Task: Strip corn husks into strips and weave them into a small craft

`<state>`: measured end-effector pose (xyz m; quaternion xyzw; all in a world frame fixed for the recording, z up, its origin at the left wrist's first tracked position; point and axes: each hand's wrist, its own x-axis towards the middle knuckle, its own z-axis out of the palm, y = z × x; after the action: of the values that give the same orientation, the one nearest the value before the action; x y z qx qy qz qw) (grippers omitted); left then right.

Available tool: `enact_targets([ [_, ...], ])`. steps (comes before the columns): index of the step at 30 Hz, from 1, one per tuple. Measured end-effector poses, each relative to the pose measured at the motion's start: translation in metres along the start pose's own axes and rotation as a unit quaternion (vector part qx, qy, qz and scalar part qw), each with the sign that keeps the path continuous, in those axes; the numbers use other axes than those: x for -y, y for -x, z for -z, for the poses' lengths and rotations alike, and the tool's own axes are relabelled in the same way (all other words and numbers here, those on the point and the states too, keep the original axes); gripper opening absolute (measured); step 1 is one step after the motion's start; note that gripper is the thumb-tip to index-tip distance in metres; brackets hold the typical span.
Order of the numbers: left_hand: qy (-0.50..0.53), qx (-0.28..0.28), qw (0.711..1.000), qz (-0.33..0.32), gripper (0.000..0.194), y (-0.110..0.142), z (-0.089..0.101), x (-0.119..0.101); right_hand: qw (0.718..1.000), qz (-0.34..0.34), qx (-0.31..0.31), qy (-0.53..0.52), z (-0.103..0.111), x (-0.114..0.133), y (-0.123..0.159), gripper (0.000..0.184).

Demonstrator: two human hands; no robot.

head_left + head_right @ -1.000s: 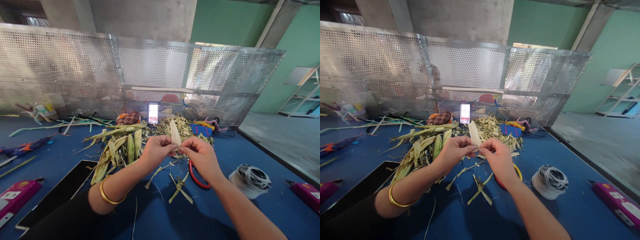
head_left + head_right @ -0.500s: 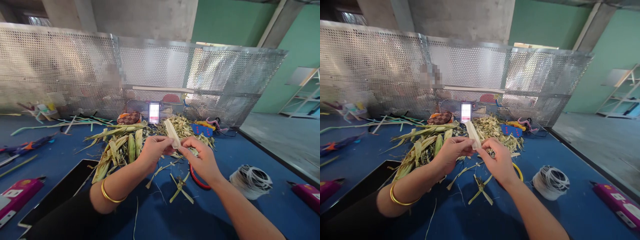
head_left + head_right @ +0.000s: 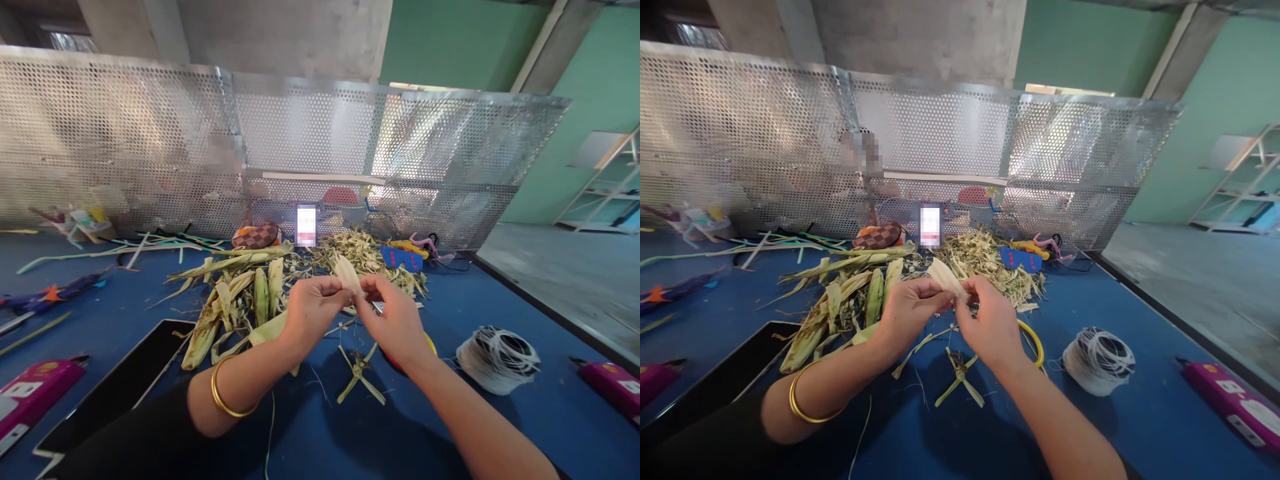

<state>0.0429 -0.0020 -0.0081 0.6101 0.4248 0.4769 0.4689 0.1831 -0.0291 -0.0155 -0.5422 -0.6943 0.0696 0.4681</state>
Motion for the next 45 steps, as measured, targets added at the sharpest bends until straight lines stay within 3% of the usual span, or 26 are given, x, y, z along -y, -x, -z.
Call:
enact_targets([
  [4, 0.030, 0.007, 0.999, 0.013, 0.007, 0.000, -0.001, -0.002, 0.995, 0.034, -0.011, 0.090, 0.001, -0.003, 0.002, 0.015],
  [14, 0.048, 0.002, 0.998, 0.037, 0.005, 0.000, -0.003, -0.005, 0.997, 0.001, 0.010, 0.075, 0.003, -0.001, 0.000, 0.012],
  [18, 0.048, 0.017, 0.998, 0.049, 0.003, -0.002, -0.001, -0.007, 0.996, -0.065, 0.024, -0.061, 0.007, -0.004, -0.005, 0.014],
  [22, 0.078, 0.014, 0.994, 0.080, 0.004, -0.002, -0.002, -0.009, 0.959, -0.135, 0.048, -0.247, 0.002, -0.005, -0.007, 0.014],
  [29, 0.101, -0.013, 0.992, 0.073, 0.003, -0.001, -0.002, -0.004, 0.915, -0.214, 0.067, -0.336, -0.006, 0.001, -0.005, 0.020],
  [35, 0.139, -0.019, 0.986, 0.091, 0.016, -0.002, -0.003, -0.002, 0.918, -0.197, 0.051, -0.341, -0.006, 0.001, -0.004, 0.016],
  [39, 0.154, -0.003, 0.983, 0.102, 0.015, -0.003, -0.003, -0.004, 0.951, -0.135, 0.020, -0.279, -0.008, 0.003, -0.001, 0.015],
  [45, 0.201, -0.023, 0.969, 0.141, 0.016, -0.006, 0.002, -0.011, 0.966, -0.051, -0.033, -0.250, -0.013, 0.001, 0.005, 0.020],
])
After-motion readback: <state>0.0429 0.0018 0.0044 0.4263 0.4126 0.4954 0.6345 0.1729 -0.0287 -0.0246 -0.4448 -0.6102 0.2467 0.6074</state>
